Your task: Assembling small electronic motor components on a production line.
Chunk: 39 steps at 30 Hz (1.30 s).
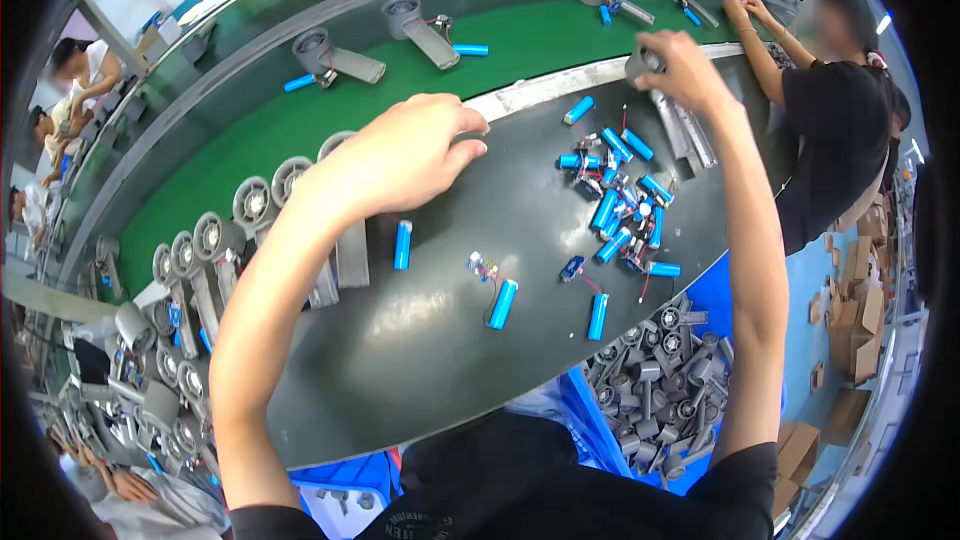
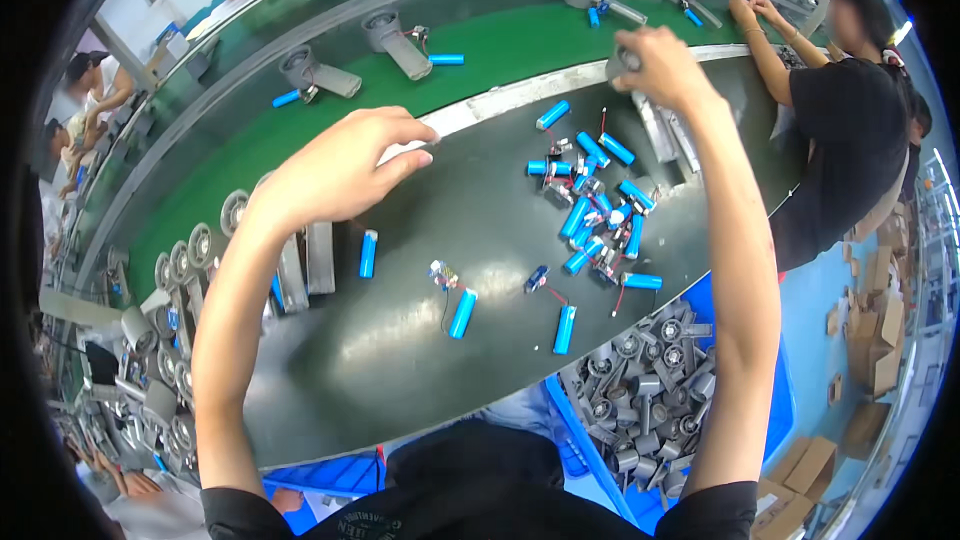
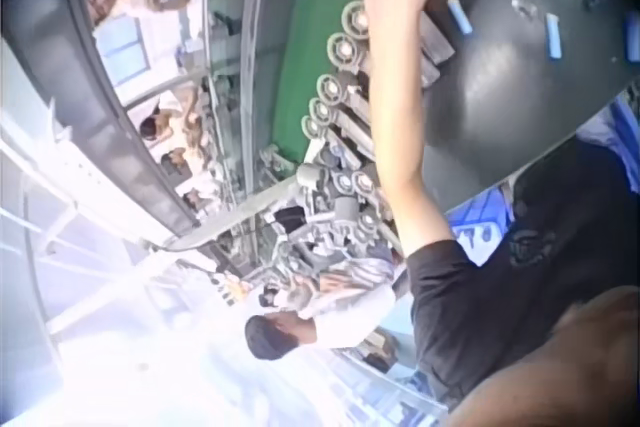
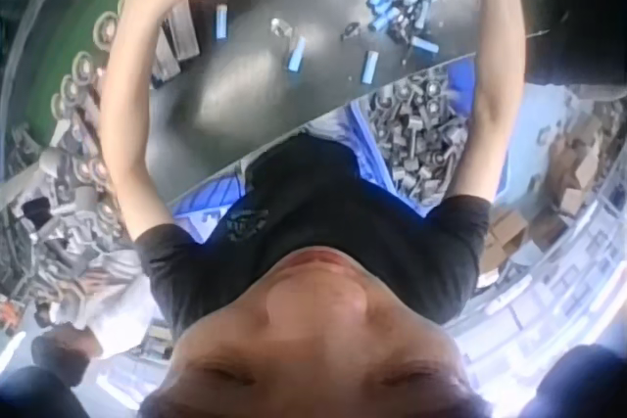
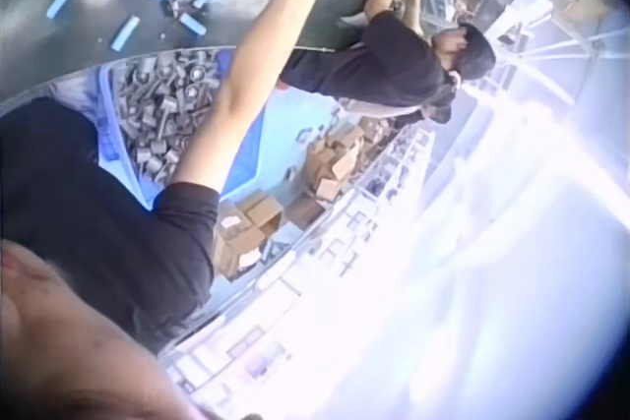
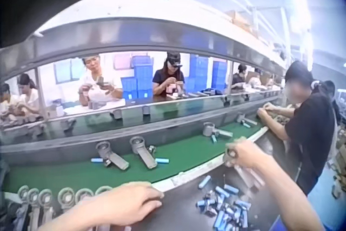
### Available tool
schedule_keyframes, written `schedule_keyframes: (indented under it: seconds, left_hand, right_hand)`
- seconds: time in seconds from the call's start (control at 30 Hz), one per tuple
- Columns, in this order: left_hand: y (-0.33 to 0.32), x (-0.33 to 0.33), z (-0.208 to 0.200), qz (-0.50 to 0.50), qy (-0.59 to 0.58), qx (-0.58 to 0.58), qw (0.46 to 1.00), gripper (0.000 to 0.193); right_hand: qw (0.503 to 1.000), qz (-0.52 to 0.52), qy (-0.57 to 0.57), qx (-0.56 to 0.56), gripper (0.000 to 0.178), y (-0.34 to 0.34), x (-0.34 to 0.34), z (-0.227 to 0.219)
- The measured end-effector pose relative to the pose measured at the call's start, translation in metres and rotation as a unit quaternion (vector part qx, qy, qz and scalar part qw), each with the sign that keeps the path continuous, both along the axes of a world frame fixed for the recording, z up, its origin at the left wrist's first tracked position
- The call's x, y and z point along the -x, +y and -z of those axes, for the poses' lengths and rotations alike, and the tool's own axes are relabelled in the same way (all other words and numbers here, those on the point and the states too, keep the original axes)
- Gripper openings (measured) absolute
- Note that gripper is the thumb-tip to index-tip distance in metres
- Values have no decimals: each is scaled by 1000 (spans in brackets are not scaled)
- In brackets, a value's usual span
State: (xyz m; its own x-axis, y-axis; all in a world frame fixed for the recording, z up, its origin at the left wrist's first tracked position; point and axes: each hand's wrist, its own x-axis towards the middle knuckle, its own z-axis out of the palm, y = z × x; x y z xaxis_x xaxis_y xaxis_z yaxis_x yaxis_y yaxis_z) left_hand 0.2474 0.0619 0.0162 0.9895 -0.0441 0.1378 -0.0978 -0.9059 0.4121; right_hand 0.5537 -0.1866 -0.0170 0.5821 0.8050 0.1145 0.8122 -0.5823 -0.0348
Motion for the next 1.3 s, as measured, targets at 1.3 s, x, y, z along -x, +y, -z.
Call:
schedule_keyframes:
  seconds: [1.3]
  left_hand:
    - [-79, 141, 14, -53, -303, 200, 930, 40]
  right_hand:
    - [570, -67, 627, -527, 25, 13, 341, 29]
